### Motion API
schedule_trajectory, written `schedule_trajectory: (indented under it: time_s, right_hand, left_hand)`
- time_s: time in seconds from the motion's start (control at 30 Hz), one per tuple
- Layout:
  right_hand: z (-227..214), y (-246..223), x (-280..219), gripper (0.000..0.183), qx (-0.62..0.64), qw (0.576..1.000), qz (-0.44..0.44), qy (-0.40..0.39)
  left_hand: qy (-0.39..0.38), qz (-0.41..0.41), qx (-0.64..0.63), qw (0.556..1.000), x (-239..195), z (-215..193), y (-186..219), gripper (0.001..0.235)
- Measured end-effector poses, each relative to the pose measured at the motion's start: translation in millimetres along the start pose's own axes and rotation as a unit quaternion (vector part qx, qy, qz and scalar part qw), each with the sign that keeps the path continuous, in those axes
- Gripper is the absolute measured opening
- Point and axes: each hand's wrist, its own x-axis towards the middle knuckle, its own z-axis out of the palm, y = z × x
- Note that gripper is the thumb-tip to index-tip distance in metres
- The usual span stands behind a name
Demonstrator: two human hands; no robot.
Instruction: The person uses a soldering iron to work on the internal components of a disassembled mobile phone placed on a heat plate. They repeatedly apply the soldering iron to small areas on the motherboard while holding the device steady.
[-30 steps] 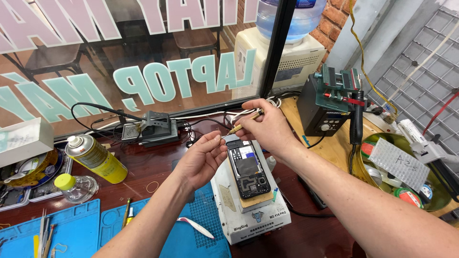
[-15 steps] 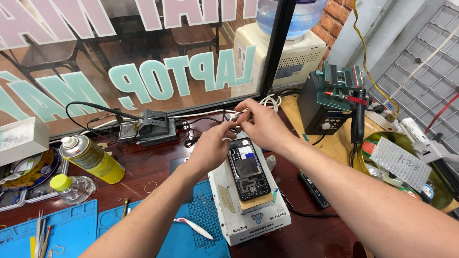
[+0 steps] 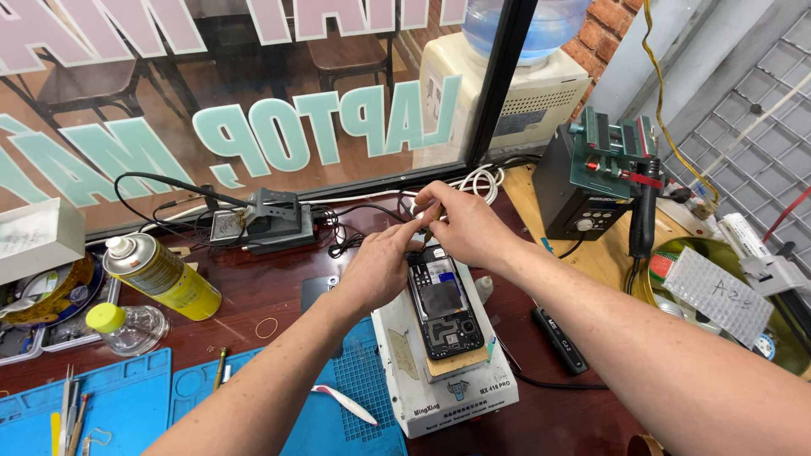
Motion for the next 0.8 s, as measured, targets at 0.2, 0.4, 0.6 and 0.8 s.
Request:
schedule_trajectory:
  time_s: [0.2,0.4,0.6,0.8]
  right_hand:
    - [1.0,-4.7,-2.1,0.031,0.009,1.0,-0.029,0.001]
    - [-1.9,-18.7,-4.6,0.032,-0.151,0.988,-0.013,-0.011]
    - [-4.6,-24.3,0.2,0.03,-0.167,0.986,-0.006,-0.027]
    - [-1.7,-17.9,3.0,0.027,-0.139,0.99,0.008,-0.016]
  left_hand:
    - [0.008,0.007,-0.013,1.0,-1.0,4.3,-6.7,0.066]
    - [0.078,-0.058,-0.08,0.992,-3.5,19.8,-11.6,0.053]
    - [0.104,-0.152,-0.087,0.979,8.9,30.8,-19.5,0.021]
    - [0.105,-0.07,0.0,0.992,6.2,30.2,-12.7,0.025]
